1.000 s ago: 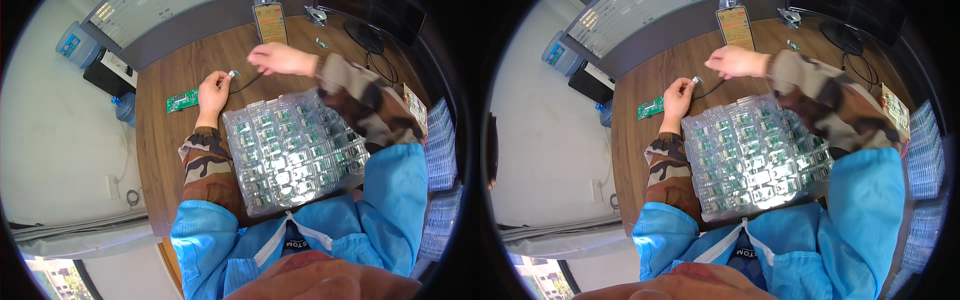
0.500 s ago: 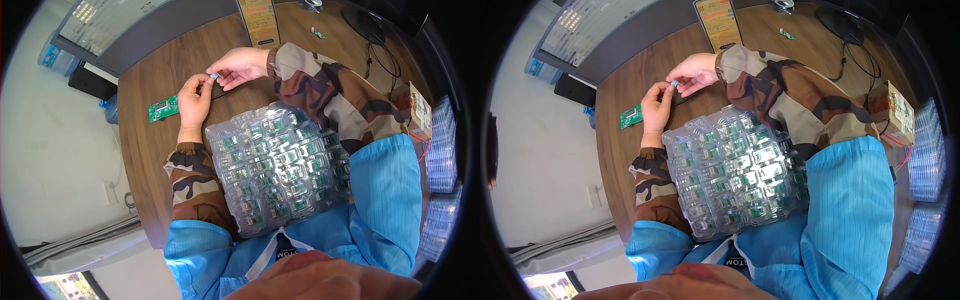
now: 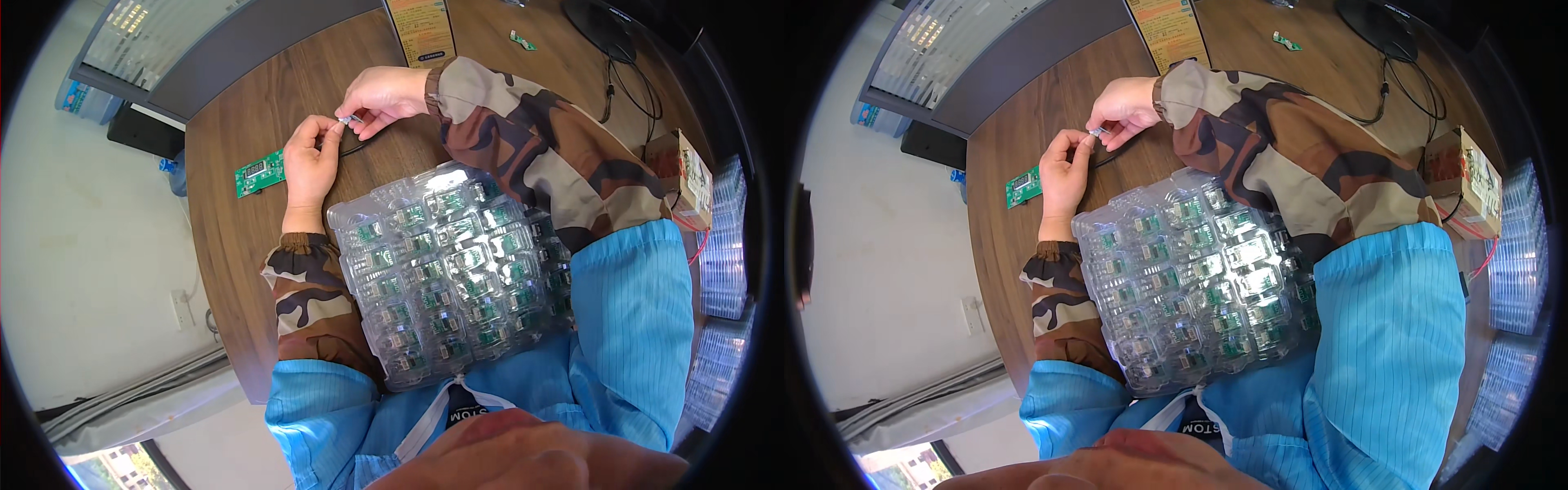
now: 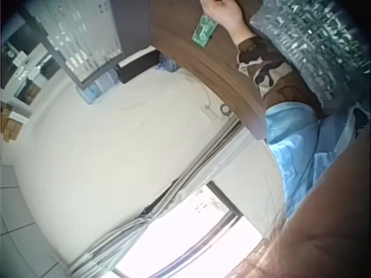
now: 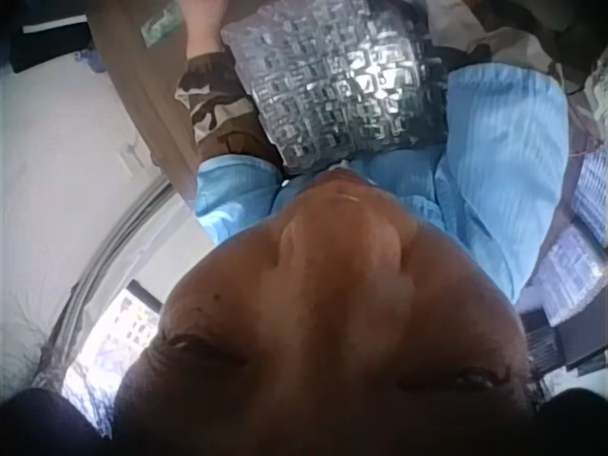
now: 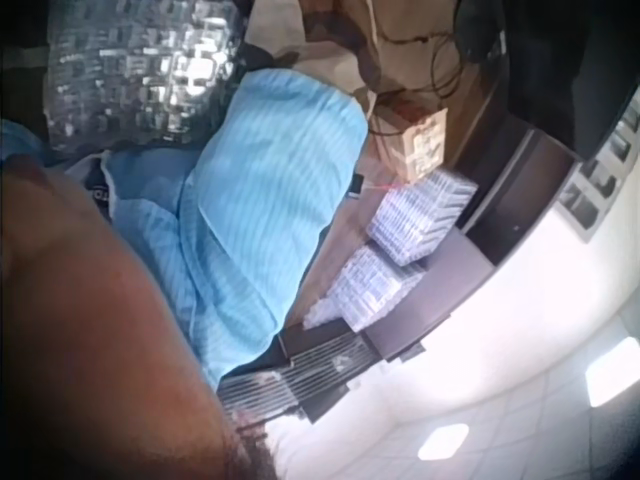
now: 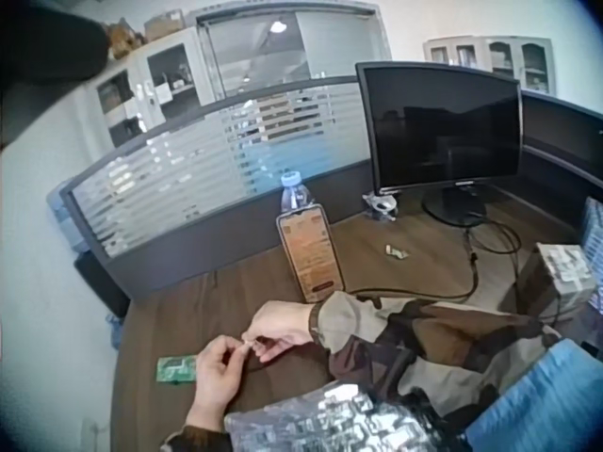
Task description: Picking small electronic components and placing them into a grid-structured plastic tray.
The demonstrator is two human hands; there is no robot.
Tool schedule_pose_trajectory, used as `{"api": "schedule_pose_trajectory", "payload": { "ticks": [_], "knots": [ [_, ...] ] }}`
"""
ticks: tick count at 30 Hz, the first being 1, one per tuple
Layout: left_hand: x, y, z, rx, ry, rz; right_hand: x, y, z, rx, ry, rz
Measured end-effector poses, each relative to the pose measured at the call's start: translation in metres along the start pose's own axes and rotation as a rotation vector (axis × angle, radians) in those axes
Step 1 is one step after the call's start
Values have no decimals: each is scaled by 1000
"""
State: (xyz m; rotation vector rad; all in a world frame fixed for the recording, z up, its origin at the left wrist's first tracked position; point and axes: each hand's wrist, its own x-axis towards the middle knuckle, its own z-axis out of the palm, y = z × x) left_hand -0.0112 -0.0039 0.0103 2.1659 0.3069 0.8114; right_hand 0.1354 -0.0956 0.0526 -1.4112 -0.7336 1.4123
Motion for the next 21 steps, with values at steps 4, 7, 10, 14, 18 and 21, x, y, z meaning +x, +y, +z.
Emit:
{"api": "schedule_pose_trajectory", "payload": {
  "ticks": [4,7,10,14,18,21],
  "knots": [
    [1,1,1,-8,2,24,-3,-3,2,-8,41,17],
    [-5,-2,-9,20,29,17,4,-6,14,-24,41,32],
    [7,8,11,-28,13,84,-24,-12,-1,-46,204,51],
    [3,-4,6,-104,76,21,-28,-2,-32,-42,164,9],
    [3,-4,3,-29,47,-49,-72,-11,-24,-327,9,38],
    [5,-1,-1,-69,56,-78,-77,-6,-44,-801,170,30]
  ]
}}
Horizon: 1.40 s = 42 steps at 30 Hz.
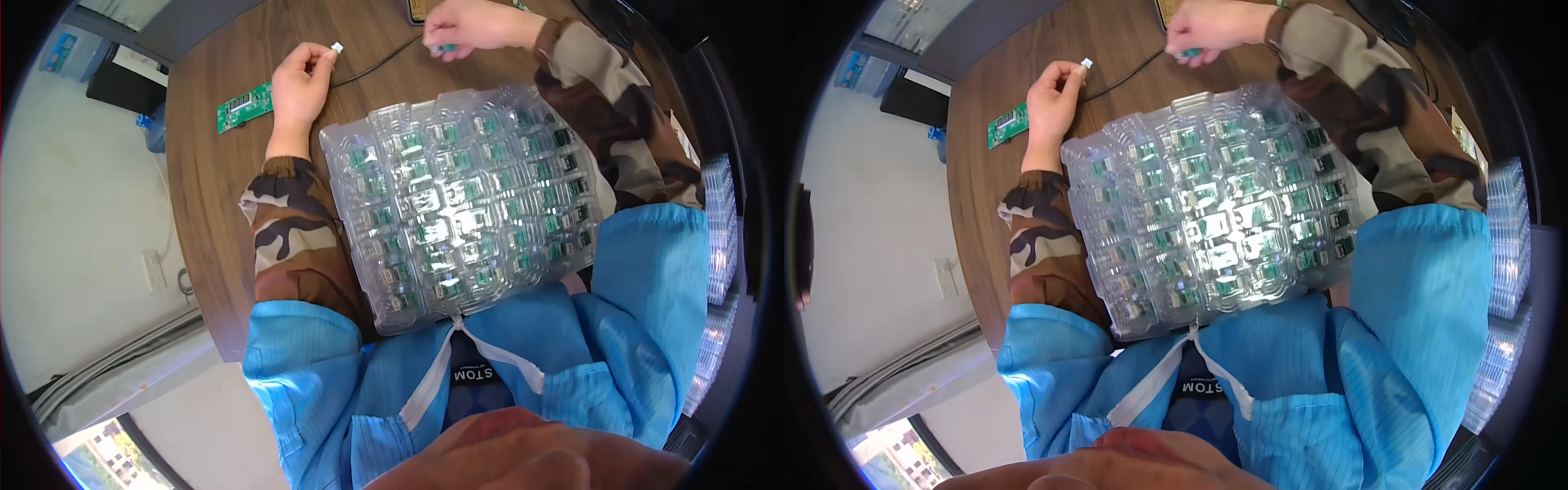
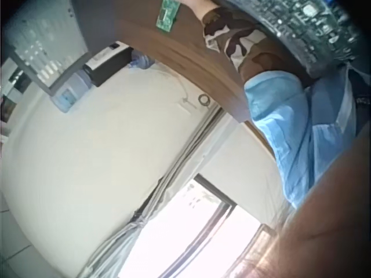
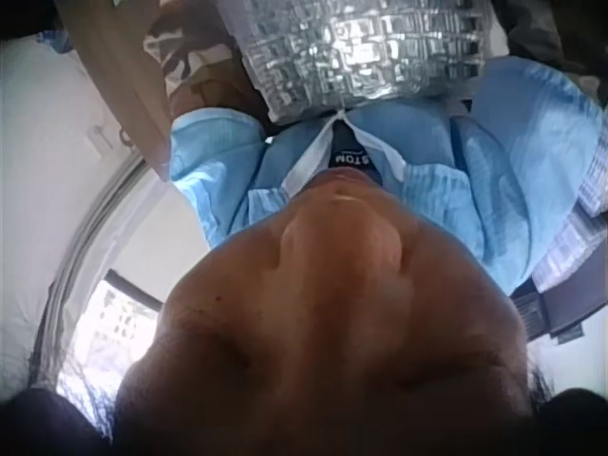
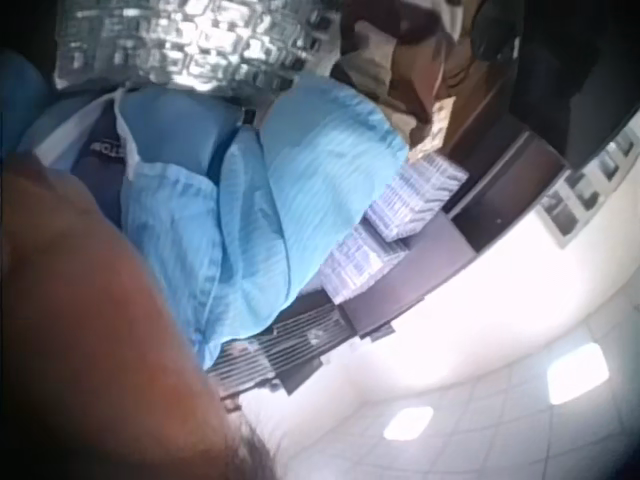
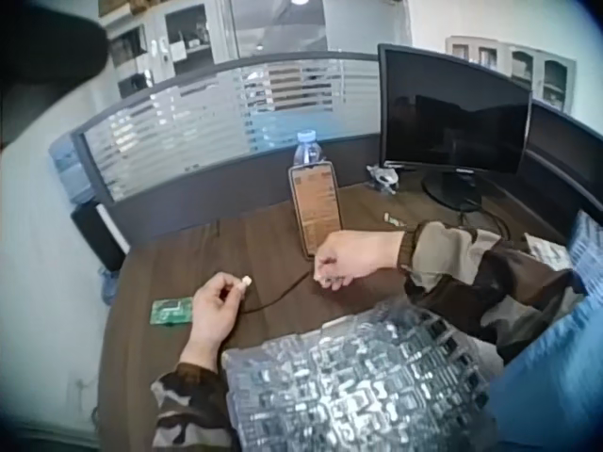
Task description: Picking small electronic components and placing them into a grid-structured plastic tray.
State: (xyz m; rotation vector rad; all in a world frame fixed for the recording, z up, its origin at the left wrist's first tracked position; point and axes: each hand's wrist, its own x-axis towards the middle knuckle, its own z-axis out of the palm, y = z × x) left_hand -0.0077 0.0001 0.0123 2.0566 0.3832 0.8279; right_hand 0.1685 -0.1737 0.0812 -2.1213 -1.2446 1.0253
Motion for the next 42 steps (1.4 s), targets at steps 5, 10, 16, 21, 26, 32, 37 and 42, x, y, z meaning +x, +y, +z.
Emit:
{"api": "schedule_pose_trajectory", "payload": {
  "ticks": [5,10,16,21,26,32,37,42],
  "knots": [
    [-1,-10,-4,76,6,20,10,37,-4,-571,40,-234],
    [8,-9,16,29,-30,53,23,104,-18,-469,260,-344],
    [6,-24,-3,6,-51,16,-110,-18,4,-473,347,-359],
    [4,-23,-2,67,-41,24,-186,-9,42,-336,129,-260],
    [2,-15,0,70,-34,17,-231,-1,76,-276,160,-278],
    [4,-15,1,61,-37,16,-240,-5,100,-474,234,-242],
    [2,-17,1,62,-37,8,-231,-4,100,-560,221,-244],
    [2,-13,1,64,-33,11,-225,-7,94,-582,138,-219]
  ]
}}
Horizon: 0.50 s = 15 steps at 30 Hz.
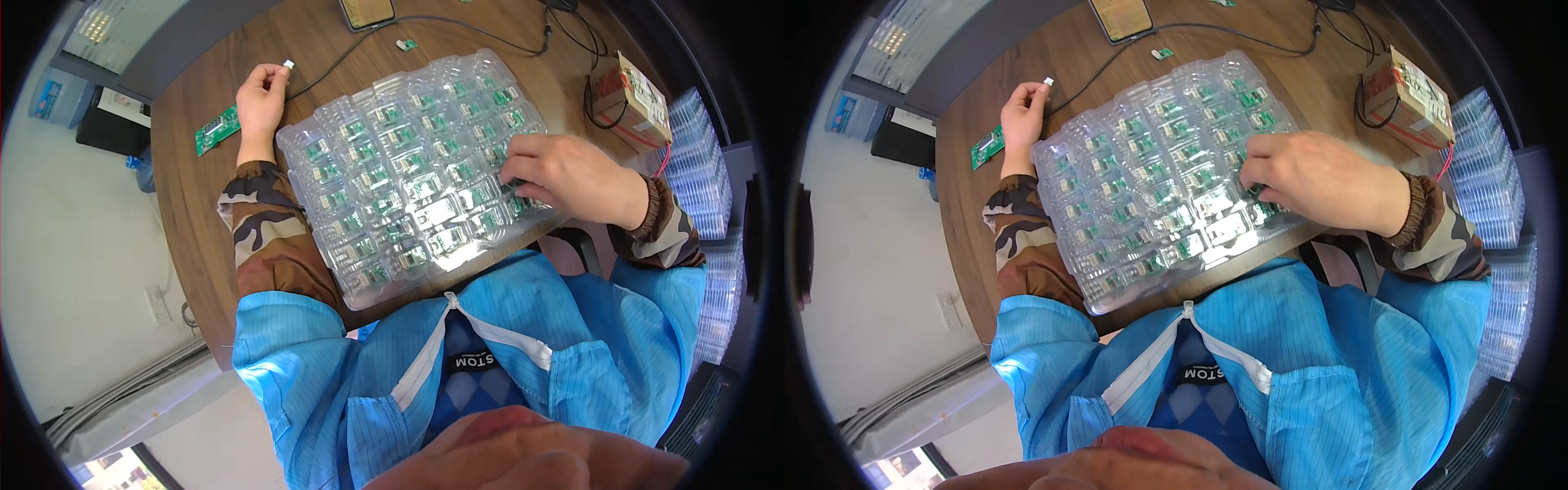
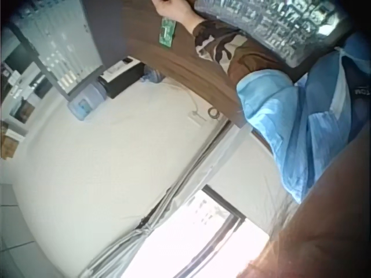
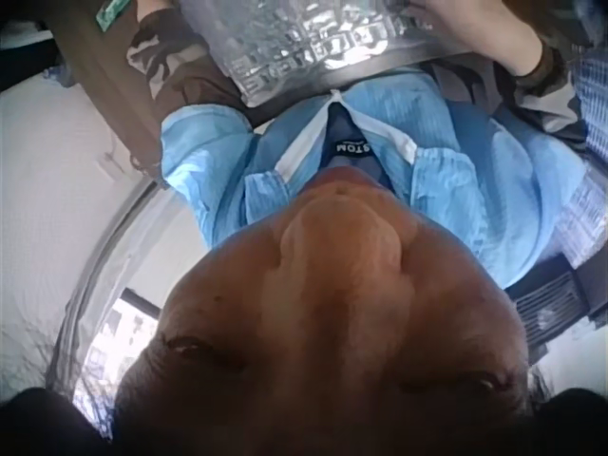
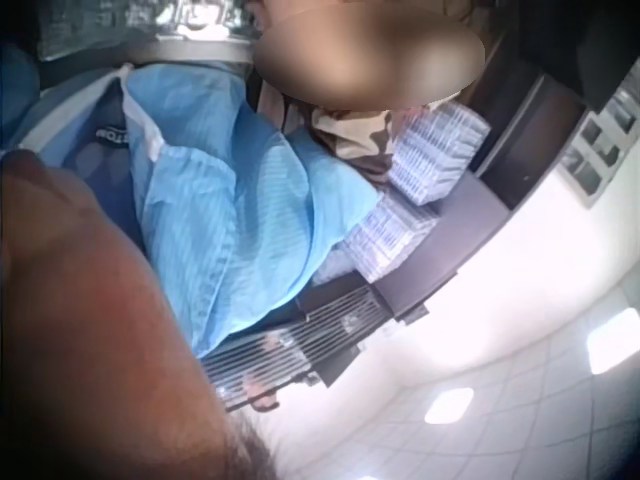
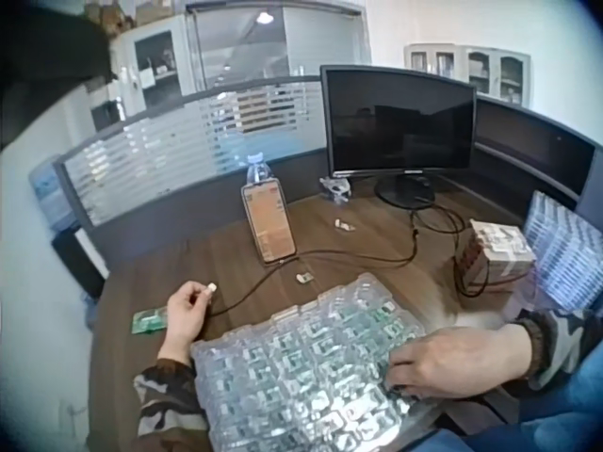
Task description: Picking small electronic components and placing them into a grid-structured plastic tray.
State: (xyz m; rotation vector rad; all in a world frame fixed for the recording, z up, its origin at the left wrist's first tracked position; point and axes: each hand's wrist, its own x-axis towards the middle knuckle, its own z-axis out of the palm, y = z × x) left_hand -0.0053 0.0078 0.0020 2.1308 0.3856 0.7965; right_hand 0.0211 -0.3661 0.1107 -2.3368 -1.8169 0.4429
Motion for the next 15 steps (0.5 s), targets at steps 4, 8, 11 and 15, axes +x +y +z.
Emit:
{"api": "schedule_pose_trajectory", "payload": {
  "ticks": [4,8,11,15],
  "knots": [
    [-1,2,0,0,0,-11,3,-1,-4,-27,2,-41],
    [-2,1,-2,29,10,-13,12,2,-15,-73,126,-207],
    [-4,1,-1,24,7,-18,31,3,-31,56,168,-224],
    [-8,-1,1,-2,23,-28,81,14,-45,228,81,-235]
  ]
}}
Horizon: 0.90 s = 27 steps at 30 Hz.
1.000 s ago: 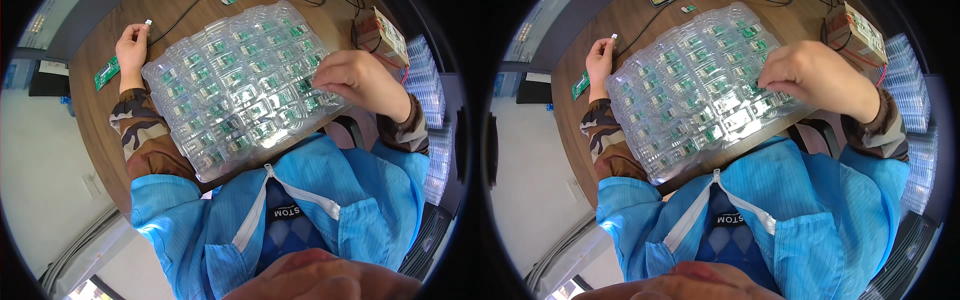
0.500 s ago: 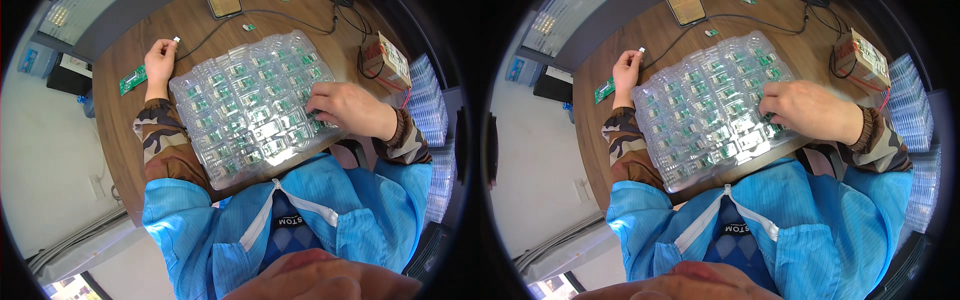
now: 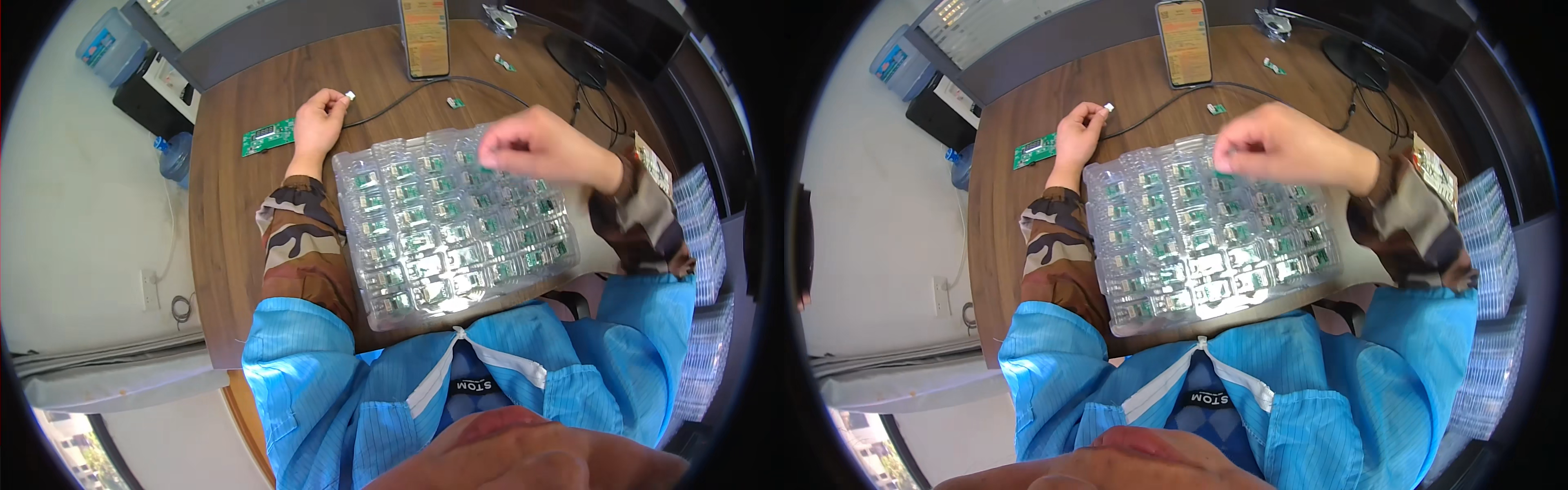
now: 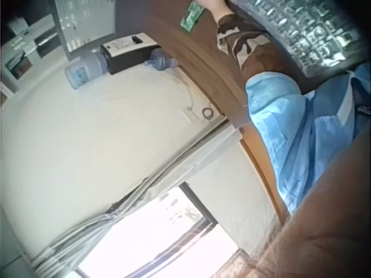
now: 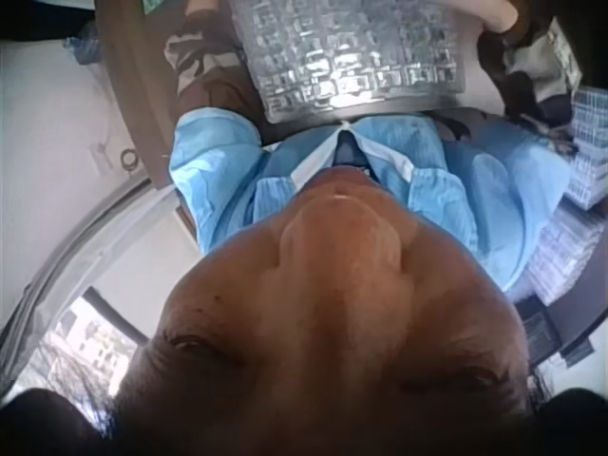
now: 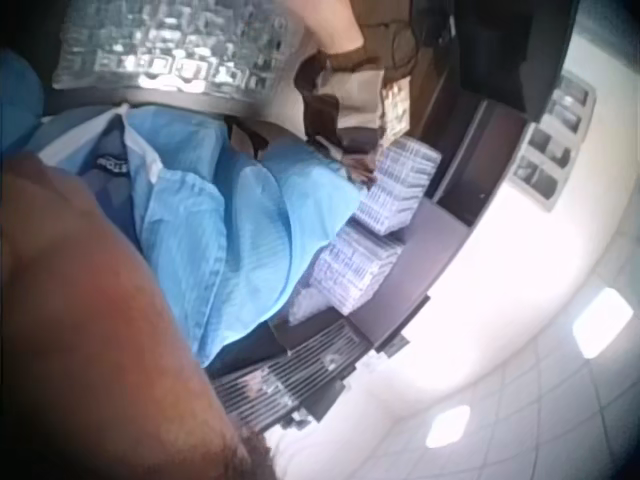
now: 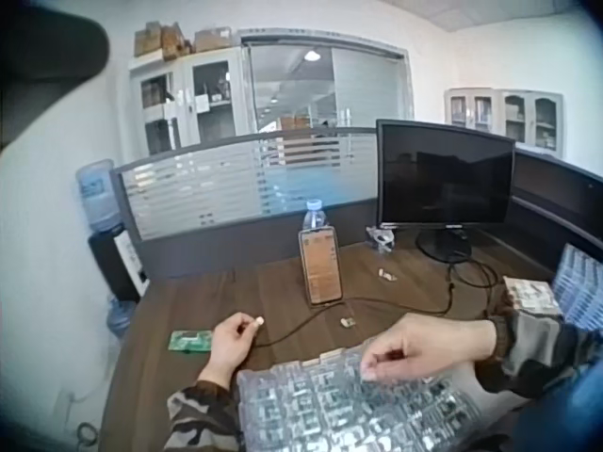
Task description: Picking small electronic components and placing them into a grid-structured plastic tray.
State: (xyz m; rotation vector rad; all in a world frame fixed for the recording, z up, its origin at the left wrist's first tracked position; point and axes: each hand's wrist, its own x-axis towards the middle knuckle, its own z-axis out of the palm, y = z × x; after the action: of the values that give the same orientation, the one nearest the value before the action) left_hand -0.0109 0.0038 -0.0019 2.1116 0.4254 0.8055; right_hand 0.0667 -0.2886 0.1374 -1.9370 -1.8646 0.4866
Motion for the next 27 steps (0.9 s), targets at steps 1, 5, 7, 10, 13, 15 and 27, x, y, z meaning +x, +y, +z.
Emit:
{"api": "schedule_pose_trajectory", "payload": {
  "ticks": [1,5,7,10,13,15,27],
  "knots": [
    [1,1,1,-17,0,2,12,4,-2,294,-26,162],
    [3,4,2,-28,19,5,61,12,0,689,-38,377],
    [0,4,0,-21,30,0,86,26,7,698,17,387],
    [0,17,-1,-31,32,-5,110,46,13,650,90,369],
    [-1,22,-3,-42,39,-2,134,63,21,597,167,343],
    [-1,24,-3,-43,40,-3,148,69,26,556,186,384],
    [2,20,-6,-29,44,-50,179,67,42,440,311,396]
  ]
}}
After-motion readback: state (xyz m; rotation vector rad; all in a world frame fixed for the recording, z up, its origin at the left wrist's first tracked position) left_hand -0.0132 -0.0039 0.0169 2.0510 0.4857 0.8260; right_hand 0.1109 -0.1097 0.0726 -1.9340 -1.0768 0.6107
